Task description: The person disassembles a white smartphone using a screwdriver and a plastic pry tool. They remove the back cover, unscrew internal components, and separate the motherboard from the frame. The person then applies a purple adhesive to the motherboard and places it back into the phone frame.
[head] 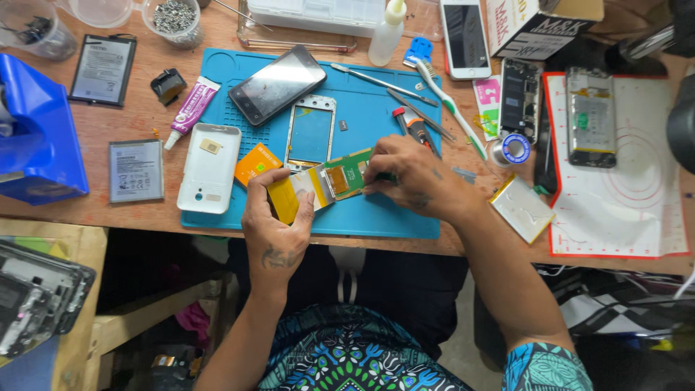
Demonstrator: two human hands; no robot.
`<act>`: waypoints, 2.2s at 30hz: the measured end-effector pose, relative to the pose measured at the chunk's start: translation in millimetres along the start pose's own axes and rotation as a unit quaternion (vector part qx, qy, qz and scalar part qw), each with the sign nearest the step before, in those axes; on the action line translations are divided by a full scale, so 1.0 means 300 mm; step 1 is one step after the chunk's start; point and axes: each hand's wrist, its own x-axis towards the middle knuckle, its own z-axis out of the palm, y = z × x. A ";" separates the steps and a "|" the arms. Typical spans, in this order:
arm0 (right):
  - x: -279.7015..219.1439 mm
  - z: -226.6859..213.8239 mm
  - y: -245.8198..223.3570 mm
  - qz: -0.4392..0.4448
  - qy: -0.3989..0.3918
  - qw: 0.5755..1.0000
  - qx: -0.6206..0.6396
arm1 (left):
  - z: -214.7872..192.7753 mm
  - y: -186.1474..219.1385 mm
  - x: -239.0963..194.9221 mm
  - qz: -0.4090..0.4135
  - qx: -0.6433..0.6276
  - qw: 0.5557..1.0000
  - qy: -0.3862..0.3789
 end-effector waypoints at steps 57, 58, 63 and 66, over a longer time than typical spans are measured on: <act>-0.285 -0.103 0.212 0.102 0.393 0.910 -0.084 | 0.000 -0.021 -0.013 0.172 0.060 0.982 -0.056; -0.281 -0.100 0.210 0.098 0.392 0.911 -0.088 | -0.017 -0.021 -0.008 0.168 0.016 0.984 -0.049; -0.273 -0.093 0.211 0.077 0.392 0.914 -0.067 | -0.244 -0.073 0.152 0.197 0.125 0.969 0.076; -0.277 -0.093 0.215 0.080 0.400 0.911 -0.056 | -0.332 -0.095 0.243 0.118 0.204 0.967 0.102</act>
